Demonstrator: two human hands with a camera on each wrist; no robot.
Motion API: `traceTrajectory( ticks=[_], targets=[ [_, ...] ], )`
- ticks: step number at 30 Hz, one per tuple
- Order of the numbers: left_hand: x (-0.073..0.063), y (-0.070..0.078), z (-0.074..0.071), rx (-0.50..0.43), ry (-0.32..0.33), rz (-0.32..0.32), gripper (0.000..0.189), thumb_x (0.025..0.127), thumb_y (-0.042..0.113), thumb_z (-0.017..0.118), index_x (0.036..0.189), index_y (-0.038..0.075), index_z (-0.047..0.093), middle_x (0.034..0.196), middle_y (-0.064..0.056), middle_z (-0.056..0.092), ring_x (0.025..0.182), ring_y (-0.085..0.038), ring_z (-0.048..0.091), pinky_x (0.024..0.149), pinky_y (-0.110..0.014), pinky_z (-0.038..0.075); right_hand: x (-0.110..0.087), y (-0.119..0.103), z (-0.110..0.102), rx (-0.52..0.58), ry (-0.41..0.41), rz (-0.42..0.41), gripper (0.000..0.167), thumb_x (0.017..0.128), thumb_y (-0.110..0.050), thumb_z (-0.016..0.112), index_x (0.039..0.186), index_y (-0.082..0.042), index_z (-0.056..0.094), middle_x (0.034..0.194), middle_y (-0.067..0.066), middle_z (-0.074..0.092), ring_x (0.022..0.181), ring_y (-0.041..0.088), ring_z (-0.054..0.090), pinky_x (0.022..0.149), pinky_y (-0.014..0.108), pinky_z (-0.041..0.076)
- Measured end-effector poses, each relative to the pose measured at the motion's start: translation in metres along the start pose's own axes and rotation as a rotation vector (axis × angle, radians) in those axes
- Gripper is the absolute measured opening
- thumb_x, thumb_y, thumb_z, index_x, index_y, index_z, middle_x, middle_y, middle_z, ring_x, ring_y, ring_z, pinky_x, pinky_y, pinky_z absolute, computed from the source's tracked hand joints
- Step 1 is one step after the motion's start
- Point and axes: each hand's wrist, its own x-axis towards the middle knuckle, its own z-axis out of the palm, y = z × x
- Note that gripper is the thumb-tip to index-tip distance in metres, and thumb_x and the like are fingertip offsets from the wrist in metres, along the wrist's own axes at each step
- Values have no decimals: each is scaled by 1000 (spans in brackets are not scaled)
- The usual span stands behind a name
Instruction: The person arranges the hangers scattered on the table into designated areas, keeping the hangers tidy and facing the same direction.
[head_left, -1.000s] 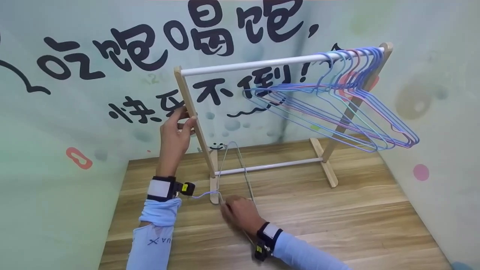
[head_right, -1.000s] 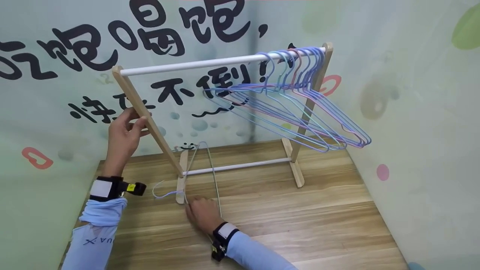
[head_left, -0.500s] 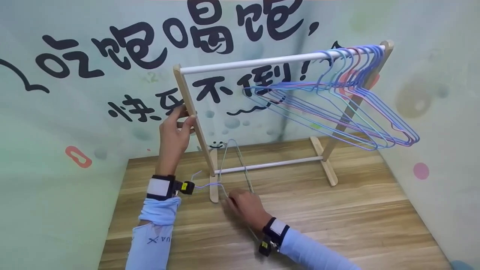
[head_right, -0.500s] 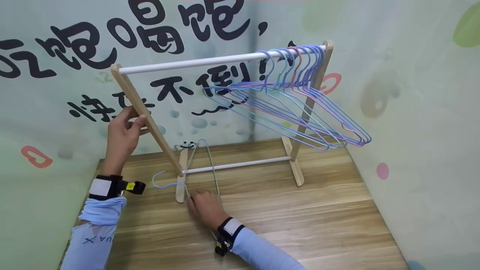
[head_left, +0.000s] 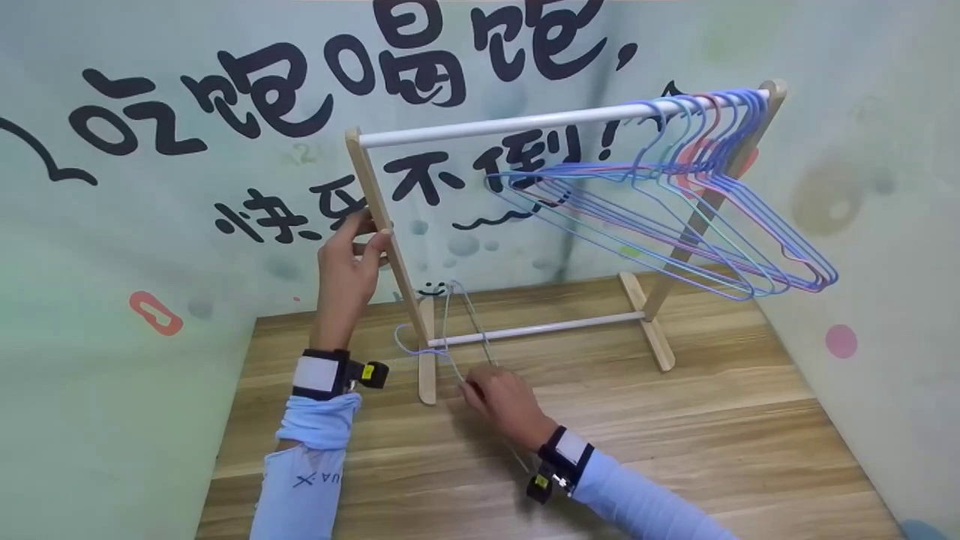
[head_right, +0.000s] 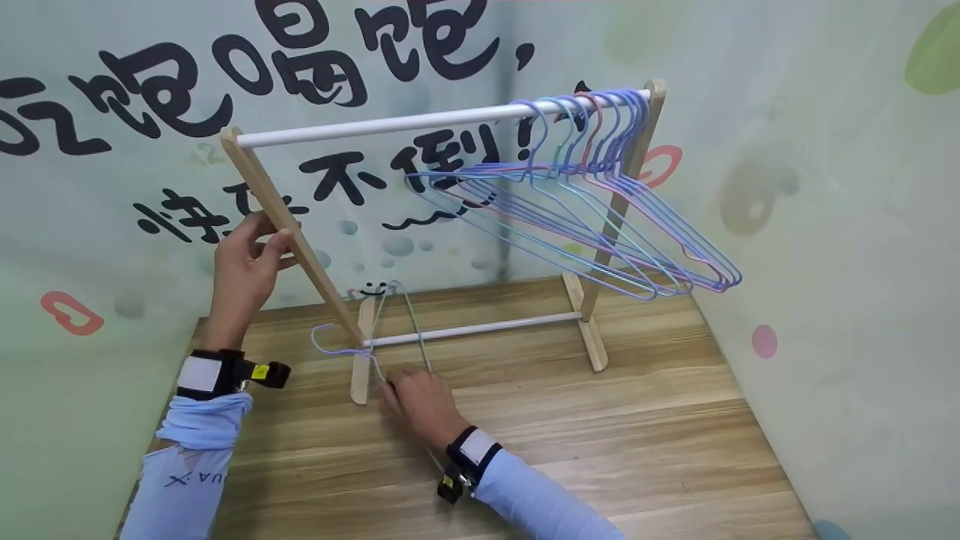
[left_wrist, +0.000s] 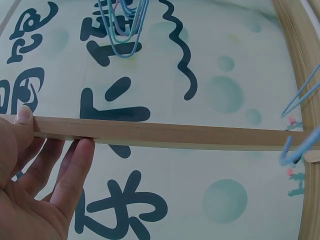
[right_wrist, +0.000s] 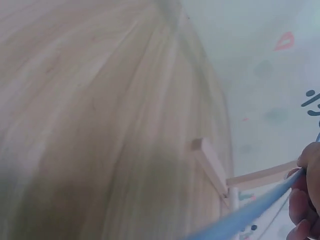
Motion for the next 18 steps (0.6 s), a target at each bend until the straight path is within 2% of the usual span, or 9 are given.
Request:
traceTrajectory(
  ticks=[13, 18],
  targets=[
    [1, -1, 0, 3, 2, -7, 41, 102, 23, 63, 138, 2, 58, 119, -14, 65, 92, -25, 70, 80, -37, 61, 5, 5, -22, 37, 39, -35, 13, 98, -17, 69, 87, -12, 68, 78, -4, 61, 66, 10, 56, 56, 24, 50],
    [1, -1, 0, -8, -3, -2, 43, 102, 24, 63, 139, 2, 58, 118, -15, 65, 93, -27, 70, 81, -40, 61, 8, 10, -30, 54, 64, -48, 17, 100, -19, 68, 84, -13, 67, 75, -7, 57, 63, 8, 53, 52, 23, 47]
  ],
)
